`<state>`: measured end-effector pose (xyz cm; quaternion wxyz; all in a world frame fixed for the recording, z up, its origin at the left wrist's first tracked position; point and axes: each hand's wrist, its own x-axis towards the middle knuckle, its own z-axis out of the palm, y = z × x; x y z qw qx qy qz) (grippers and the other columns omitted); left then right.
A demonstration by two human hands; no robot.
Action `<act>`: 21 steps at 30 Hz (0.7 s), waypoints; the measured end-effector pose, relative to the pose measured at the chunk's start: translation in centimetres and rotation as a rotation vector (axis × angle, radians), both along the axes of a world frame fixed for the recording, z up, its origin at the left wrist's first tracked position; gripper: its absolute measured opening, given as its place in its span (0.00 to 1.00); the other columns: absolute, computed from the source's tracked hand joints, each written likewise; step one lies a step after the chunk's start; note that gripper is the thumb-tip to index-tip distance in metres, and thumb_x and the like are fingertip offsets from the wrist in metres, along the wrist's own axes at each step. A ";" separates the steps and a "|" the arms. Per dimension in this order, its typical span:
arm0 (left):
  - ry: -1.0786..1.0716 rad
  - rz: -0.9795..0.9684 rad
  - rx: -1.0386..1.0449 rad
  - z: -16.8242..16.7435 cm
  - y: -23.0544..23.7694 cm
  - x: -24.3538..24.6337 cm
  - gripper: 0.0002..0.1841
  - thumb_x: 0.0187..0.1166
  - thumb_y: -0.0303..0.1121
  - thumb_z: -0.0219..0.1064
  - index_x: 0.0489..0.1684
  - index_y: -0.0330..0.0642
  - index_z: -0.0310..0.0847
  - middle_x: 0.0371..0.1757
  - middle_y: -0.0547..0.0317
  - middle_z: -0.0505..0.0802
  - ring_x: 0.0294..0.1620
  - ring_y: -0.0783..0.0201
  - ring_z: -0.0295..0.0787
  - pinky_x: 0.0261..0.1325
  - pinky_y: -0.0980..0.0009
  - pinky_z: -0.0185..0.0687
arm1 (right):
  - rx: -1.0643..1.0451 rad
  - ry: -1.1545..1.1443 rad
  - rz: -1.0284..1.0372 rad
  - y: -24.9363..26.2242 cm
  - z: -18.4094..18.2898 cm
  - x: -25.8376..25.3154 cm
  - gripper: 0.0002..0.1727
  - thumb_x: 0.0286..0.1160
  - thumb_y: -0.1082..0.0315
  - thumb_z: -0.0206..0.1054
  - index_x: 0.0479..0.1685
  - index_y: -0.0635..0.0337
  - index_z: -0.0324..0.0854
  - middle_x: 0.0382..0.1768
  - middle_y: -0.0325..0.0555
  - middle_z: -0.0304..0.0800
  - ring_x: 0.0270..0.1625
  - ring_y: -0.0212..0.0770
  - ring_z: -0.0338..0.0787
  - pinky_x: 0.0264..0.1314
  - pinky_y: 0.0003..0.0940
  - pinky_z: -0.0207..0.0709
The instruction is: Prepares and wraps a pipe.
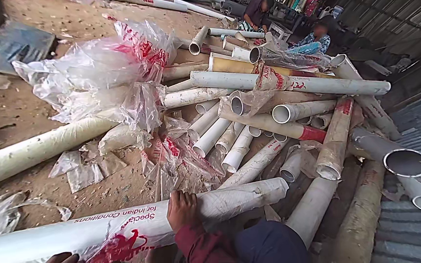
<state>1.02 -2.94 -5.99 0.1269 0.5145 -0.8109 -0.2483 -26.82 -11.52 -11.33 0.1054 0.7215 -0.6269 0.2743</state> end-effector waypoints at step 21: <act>-0.294 -0.048 -0.067 0.9 -1.1 -2.7 0.10 0.82 0.23 0.59 0.38 0.26 0.87 0.42 0.34 0.92 0.45 0.33 0.92 0.46 0.43 0.84 | 0.117 -0.032 0.087 -0.3 0.6 0.0 0.18 0.83 0.70 0.54 0.43 0.73 0.89 0.33 0.65 0.95 0.35 0.64 0.95 0.38 0.58 0.81</act>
